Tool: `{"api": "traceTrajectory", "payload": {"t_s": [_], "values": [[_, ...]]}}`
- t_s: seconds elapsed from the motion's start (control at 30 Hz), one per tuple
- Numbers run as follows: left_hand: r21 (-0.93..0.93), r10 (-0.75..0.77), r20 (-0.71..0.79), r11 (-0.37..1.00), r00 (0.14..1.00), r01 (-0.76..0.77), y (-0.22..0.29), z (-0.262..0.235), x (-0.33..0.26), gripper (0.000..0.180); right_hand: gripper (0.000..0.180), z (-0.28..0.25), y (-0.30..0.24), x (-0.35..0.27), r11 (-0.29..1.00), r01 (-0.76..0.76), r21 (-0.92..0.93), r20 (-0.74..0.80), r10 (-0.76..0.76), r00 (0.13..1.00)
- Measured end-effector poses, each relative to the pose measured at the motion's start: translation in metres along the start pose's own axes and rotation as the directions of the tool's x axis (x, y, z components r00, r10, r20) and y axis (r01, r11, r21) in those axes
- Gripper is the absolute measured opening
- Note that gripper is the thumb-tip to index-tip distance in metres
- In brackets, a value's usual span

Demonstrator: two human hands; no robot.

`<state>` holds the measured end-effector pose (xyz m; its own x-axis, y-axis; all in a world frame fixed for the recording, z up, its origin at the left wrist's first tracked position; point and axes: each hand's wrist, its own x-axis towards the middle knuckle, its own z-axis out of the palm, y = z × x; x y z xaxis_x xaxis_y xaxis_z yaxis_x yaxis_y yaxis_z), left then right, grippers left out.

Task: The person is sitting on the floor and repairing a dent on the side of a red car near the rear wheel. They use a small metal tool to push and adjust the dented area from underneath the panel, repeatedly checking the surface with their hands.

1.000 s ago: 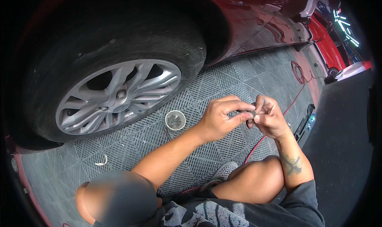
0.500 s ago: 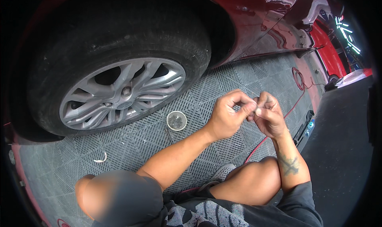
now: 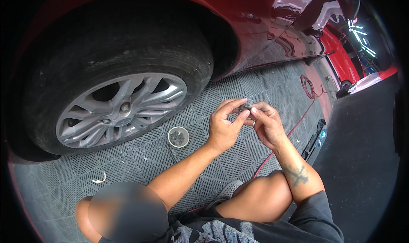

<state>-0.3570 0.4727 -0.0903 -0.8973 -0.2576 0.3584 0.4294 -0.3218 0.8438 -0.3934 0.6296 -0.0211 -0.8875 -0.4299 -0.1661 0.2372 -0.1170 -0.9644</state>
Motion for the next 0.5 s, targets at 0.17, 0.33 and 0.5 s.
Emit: {"api": "traceTrajectory", "payload": {"t_s": [0.17,0.33,0.5], "values": [[-0.257,-0.218,-0.054,0.946,0.974,0.197,-0.007,-0.005,0.002,0.034,0.04,0.008,-0.003,-0.002,0.951,-0.018,-0.31,0.01,0.022,1.0],[-0.575,-0.528,-0.194,0.744,0.827,0.34,-0.035,-0.015,0.01,0.035,0.056,0.011,0.007,-0.001,0.733,0.011,-0.68,0.07,0.05,0.996],[-0.652,-0.643,-0.337,0.687,0.688,0.323,-0.085,-0.048,0.013,0.041,0.07,0.049,-0.018,0.057,0.016,0.221,-0.975,0.22,-0.025,0.975]]}}
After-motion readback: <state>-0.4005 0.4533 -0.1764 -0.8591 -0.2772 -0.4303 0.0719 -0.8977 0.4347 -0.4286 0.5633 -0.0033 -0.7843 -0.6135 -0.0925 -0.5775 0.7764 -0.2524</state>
